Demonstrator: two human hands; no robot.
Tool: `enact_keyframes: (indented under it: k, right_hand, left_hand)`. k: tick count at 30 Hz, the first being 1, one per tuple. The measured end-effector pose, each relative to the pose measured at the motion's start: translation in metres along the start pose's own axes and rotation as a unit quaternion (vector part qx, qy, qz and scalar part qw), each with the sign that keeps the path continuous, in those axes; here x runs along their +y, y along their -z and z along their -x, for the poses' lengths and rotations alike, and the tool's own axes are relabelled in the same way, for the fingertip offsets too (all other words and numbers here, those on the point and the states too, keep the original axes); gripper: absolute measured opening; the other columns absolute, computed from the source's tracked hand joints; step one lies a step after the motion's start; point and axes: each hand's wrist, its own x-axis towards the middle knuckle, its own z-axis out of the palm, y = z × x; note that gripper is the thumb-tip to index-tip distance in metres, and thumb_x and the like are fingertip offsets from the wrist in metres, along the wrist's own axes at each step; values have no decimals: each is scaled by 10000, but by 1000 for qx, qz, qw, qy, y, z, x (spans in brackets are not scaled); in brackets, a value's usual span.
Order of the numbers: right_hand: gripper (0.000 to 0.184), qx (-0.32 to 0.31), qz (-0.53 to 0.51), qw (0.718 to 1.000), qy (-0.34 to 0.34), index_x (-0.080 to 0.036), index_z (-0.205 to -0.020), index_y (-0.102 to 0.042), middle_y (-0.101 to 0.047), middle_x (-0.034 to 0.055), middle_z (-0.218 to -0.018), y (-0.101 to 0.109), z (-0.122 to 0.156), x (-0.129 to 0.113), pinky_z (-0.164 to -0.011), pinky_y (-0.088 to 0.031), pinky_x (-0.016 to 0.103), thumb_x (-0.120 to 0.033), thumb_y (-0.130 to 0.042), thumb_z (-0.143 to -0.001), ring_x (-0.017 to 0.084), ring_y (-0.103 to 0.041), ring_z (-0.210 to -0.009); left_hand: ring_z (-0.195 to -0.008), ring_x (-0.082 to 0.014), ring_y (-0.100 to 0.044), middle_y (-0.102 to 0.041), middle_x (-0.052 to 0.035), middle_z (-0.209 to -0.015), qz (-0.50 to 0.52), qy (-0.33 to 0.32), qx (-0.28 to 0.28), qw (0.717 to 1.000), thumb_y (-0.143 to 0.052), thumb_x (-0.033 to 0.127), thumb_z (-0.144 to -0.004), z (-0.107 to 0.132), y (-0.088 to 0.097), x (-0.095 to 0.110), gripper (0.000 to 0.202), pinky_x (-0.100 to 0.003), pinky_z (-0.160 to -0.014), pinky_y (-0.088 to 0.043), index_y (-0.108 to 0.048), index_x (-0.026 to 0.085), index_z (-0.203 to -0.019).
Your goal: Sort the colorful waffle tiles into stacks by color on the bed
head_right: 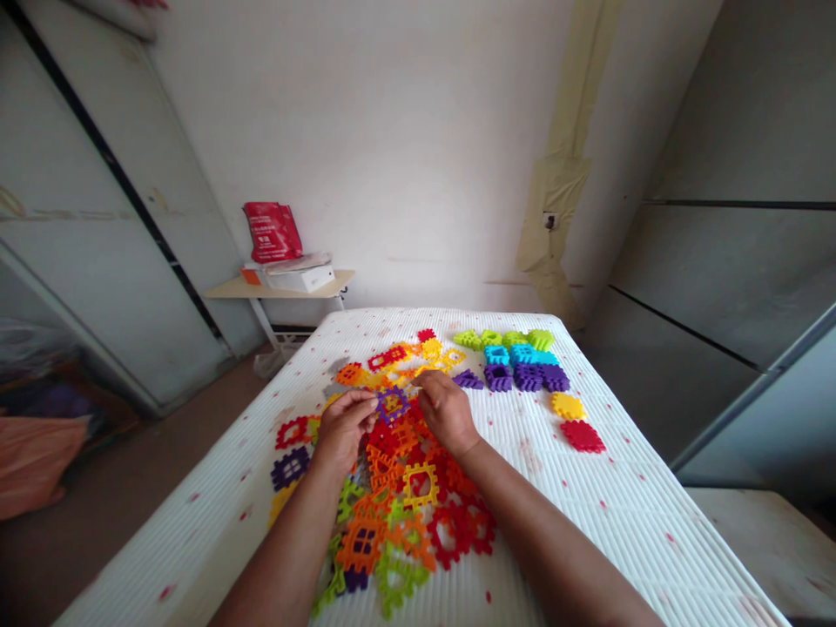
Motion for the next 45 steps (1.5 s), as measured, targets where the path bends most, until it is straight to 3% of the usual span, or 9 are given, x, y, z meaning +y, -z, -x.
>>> enact_keyframes:
  k: [3, 6, 9, 15, 21, 26, 30, 36, 45]
  right_hand:
    - [180, -27, 6, 998, -58, -176, -963, -608, -632, 81, -934, 0, -1, -9, -795, -500, 337, -290, -551, -836, 196, -608, -893]
    - [316, -75, 23, 995, -67, -169, -1018, -590, -621, 87, -947, -1, 0, -21, -784, -491, 351, -364, -628, -773, 216, -593, -896]
    - [324, -89, 32, 993, -71, -173, -1046, -576, -610, 95, -978, -4, 2, -26, -797, -479, 353, -346, -626, -777, 220, -577, -917]
    - [279, -79, 35, 993, -77, -199, -1043, -574, -607, 87, -998, -3, 2, -25, -820, -467, 352, -309, -613, -790, 219, -564, -945]
    - [328, -89, 71, 993, -31, -192, -1079, -569, -617, 96, -989, -2, 1, -27, -806, -462, 337, -363, -605, -802, 221, -559, -940]
    - [345, -54, 166, 984, -31, -176, -1074, -582, -629, 99, -975, 13, -9, -9, -790, -451, 330, -403, -583, -814, 224, -564, -911]
    - [333, 13, 293, 945, -146, -173, -1033, -604, -642, 100, -961, 43, -14, 30, -784, -435, 304, -419, -587, -808, 225, -569, -919]
    - [335, -17, 409, 863, -295, -180, -1024, -627, -647, 94, -970, 76, -4, 72, -740, -414, 276, -429, -560, -811, 222, -578, -943]
    - [331, -48, 434, 841, -318, -174, -1001, -633, -650, 101, -956, 75, 5, 79, -742, -407, 290, -416, -546, -793, 236, -573, -950]
  left_hand:
    - [-437, -60, -469, -554, 50, -514, -7, -40, 36, 999, -756, 276, -547, -2, 0, -2, 256, -181, -431, -339, -603, 150, -710]
    - [-441, -60, -466, -559, 51, -524, -18, -69, 57, 996, -751, 285, -562, -1, -2, -4, 257, -182, -434, -339, -595, 150, -714]
    - [-445, -64, -466, -557, 48, -518, -28, -84, 57, 994, -745, 286, -577, 3, -5, -3, 246, -187, -441, -345, -596, 147, -714]
    - [-444, -66, -469, -554, 47, -505, -31, -89, 49, 994, -740, 268, -580, 7, -10, -1, 233, -190, -448, -352, -599, 144, -718]
    - [-456, -66, -480, -557, 49, -521, -32, -83, 42, 995, -755, 283, -571, 4, -9, -5, 262, -186, -453, -360, -602, 144, -732]
    - [-497, -64, -496, -599, 35, -610, -41, -92, 24, 995, -741, 318, -622, 3, -6, -6, 347, -179, -478, -378, -620, 158, -905]
    - [-533, -79, -520, -631, 11, -656, -38, -89, 43, 994, -744, 317, -612, 0, -2, -7, 341, -190, -495, -398, -634, 152, -890]
    - [-528, -82, -516, -630, 18, -618, -24, -87, 44, 995, -744, 302, -596, -3, 0, -8, 281, -197, -497, -393, -652, 160, -821]
    - [-525, -89, -521, -641, 6, -627, -26, -82, 57, 995, -754, 302, -571, 0, -2, -5, 288, -205, -497, -394, -654, 153, -796]
